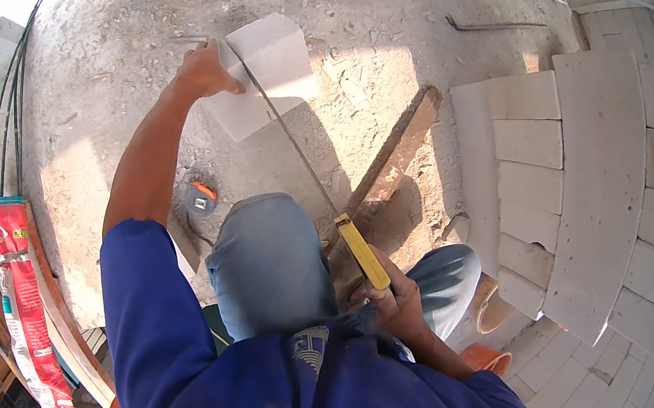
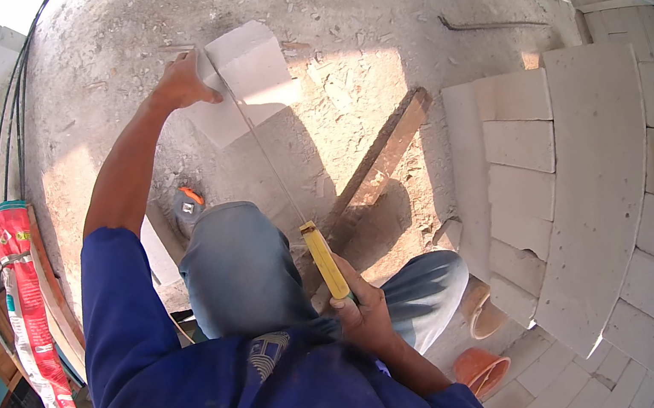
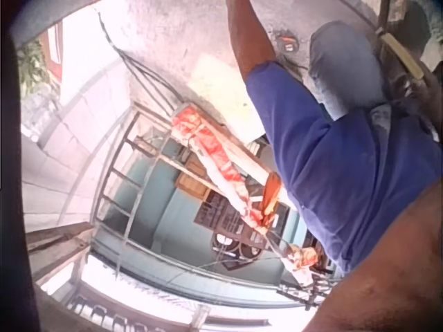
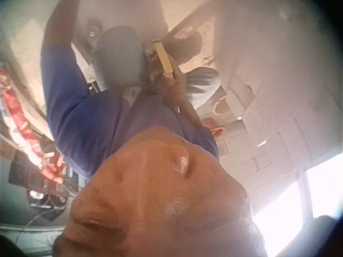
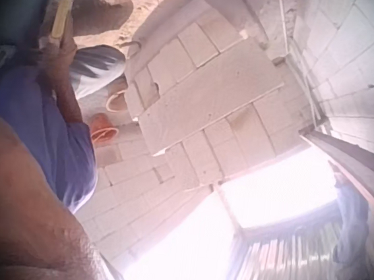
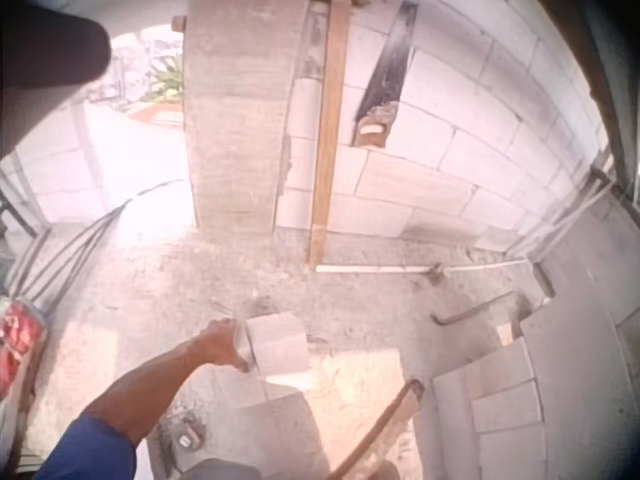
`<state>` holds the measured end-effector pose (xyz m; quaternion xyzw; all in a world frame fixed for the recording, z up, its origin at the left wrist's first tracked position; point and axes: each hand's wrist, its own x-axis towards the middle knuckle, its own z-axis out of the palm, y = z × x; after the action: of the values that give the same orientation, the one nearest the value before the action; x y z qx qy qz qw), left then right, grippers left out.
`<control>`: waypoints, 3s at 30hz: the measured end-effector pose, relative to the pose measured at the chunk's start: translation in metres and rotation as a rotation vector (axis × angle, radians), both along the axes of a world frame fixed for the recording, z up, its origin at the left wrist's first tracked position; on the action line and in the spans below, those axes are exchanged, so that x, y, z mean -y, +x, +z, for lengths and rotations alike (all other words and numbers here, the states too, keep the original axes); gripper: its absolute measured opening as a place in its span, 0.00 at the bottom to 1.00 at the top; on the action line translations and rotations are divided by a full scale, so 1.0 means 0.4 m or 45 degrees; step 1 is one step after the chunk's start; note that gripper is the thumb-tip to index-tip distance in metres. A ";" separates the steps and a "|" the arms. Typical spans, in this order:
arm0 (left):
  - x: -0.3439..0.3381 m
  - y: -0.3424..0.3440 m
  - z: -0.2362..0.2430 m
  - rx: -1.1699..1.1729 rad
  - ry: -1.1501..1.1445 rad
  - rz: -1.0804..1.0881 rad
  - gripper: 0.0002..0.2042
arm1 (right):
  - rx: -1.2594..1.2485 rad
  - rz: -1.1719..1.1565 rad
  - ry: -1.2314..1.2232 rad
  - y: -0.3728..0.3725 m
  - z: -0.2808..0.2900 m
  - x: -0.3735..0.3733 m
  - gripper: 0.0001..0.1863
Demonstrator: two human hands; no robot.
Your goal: The person uses a hand saw to cut a white ceramic tile in half while kneeling on the floor. After completing the cut, the person separates the two halves and places them on the ground.
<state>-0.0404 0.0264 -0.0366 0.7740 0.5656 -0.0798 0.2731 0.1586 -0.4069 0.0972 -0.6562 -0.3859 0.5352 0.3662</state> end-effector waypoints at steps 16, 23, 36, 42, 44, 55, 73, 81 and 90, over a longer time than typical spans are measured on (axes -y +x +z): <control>-0.045 -0.068 -0.149 0.327 0.441 0.284 0.35 | 0.066 0.040 0.134 0.003 -0.150 -0.220 0.29; 0.019 -0.028 -0.424 0.283 0.950 0.521 0.28 | 0.109 0.103 0.027 -0.002 -0.175 -0.337 0.30; 0.041 0.022 -0.390 0.074 0.969 0.456 0.26 | -0.036 0.168 0.069 -0.016 -0.341 -0.593 0.31; 0.027 0.003 -0.371 -0.005 1.043 0.440 0.26 | 0.009 0.189 0.109 0.082 -0.281 -0.326 0.39; 0.033 0.009 -0.365 0.081 1.041 0.461 0.26 | -0.076 0.159 0.086 0.075 -0.303 -0.370 0.38; 0.032 -0.007 -0.386 -0.069 1.034 0.413 0.26 | -0.098 0.205 -0.047 0.046 -0.218 -0.483 0.36; -0.002 0.005 -0.363 -0.030 1.071 0.421 0.26 | -0.077 0.231 0.129 0.138 -0.354 -0.339 0.39; 0.013 -0.009 -0.383 0.005 1.024 0.477 0.26 | -0.035 0.286 0.071 0.054 -0.409 -0.541 0.34; 0.004 0.017 -0.373 0.132 1.006 0.437 0.27 | -0.082 0.242 0.151 0.080 -0.495 -0.525 0.37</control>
<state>-0.0337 0.0249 -0.1860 0.7167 0.6589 0.2283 -0.0069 0.1908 -0.1967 -0.1008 -0.5764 -0.4653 0.5645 0.3642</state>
